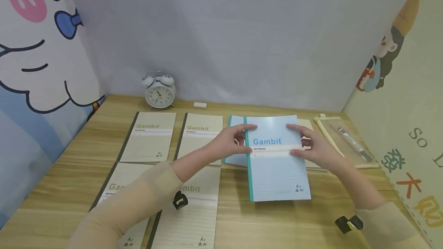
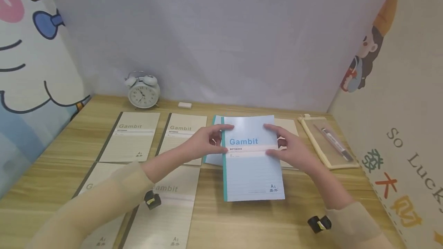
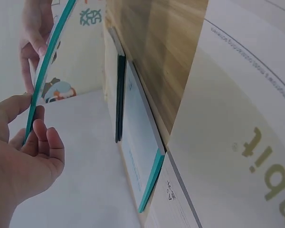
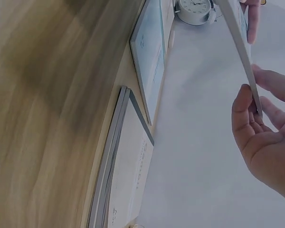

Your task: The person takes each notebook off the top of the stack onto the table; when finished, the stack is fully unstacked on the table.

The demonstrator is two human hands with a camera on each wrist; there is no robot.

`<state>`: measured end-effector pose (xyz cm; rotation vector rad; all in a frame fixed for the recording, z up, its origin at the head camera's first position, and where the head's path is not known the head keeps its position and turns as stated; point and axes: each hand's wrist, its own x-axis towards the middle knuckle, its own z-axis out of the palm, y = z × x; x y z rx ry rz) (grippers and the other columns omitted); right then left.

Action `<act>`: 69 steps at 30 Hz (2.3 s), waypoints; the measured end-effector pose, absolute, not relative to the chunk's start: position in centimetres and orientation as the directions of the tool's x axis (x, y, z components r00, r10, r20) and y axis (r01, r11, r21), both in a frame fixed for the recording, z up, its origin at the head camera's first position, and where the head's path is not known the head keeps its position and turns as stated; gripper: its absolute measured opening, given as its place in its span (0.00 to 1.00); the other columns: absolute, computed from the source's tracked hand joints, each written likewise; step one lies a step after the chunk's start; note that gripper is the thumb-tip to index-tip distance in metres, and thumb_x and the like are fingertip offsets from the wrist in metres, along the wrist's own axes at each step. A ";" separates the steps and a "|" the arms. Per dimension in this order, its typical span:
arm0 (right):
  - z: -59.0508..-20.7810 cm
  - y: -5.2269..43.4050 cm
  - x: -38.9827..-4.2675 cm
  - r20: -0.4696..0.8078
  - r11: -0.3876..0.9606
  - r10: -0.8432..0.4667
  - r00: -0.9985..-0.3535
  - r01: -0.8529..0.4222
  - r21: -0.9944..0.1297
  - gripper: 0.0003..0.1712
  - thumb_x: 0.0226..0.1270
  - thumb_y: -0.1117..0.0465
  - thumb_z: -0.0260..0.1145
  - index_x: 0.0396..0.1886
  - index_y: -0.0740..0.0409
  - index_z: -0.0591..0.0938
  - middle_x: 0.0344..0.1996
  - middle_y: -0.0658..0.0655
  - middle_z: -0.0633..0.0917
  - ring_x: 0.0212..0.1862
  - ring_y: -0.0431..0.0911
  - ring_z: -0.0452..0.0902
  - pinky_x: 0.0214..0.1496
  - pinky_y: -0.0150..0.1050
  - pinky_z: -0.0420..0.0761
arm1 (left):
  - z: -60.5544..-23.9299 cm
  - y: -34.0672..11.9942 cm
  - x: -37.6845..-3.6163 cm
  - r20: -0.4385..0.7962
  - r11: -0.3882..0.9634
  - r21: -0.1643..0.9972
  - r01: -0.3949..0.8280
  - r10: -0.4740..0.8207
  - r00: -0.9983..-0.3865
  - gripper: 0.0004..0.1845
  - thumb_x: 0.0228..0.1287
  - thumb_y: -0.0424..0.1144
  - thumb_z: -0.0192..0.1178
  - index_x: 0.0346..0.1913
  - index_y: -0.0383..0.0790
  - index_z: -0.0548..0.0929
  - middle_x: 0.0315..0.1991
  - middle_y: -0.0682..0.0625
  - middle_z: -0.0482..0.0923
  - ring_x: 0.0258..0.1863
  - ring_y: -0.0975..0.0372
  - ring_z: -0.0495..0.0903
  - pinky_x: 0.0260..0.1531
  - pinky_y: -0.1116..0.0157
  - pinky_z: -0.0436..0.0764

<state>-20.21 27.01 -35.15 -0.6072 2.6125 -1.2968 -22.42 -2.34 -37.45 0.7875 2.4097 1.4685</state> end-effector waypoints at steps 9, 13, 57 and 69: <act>-37.0 26.0 -18.4 0.093 0.676 -0.500 -0.861 -0.455 -0.580 0.43 0.53 0.60 0.74 0.68 0.55 0.65 0.24 0.48 0.77 0.25 0.35 0.73 0.27 0.31 0.75 | -38.3 -3.8 -19.9 0.018 0.469 0.804 0.366 0.595 -0.803 0.35 0.54 0.37 0.69 0.66 0.51 0.70 0.28 0.54 0.76 0.27 0.64 0.71 0.26 0.72 0.70; -37.9 25.6 -17.8 0.021 0.655 -0.513 -0.858 -0.407 -0.637 0.46 0.53 0.62 0.73 0.70 0.52 0.62 0.22 0.46 0.80 0.24 0.37 0.75 0.26 0.32 0.76 | -39.0 -4.4 -18.8 -0.022 0.497 0.787 0.365 0.614 -0.789 0.36 0.55 0.38 0.69 0.67 0.52 0.68 0.26 0.54 0.75 0.27 0.65 0.70 0.25 0.72 0.69; -40.9 25.8 -16.8 -0.130 0.671 -0.606 -0.785 -0.417 -0.613 0.44 0.52 0.55 0.74 0.68 0.54 0.66 0.25 0.45 0.78 0.26 0.37 0.73 0.28 0.32 0.76 | -39.7 -4.4 -17.4 -0.191 0.665 0.645 0.376 0.617 -0.763 0.34 0.57 0.41 0.67 0.68 0.47 0.67 0.25 0.60 0.77 0.23 0.67 0.71 0.24 0.72 0.72; -37.9 29.5 -20.3 0.045 0.715 -0.518 -0.854 -0.461 -0.525 0.40 0.56 0.57 0.72 0.67 0.56 0.66 0.32 0.50 0.79 0.30 0.37 0.74 0.30 0.31 0.75 | -37.7 -2.0 -21.8 -0.028 0.594 0.669 0.447 0.621 -0.783 0.33 0.61 0.44 0.64 0.69 0.47 0.65 0.41 0.55 0.81 0.52 0.56 0.75 0.51 0.62 0.75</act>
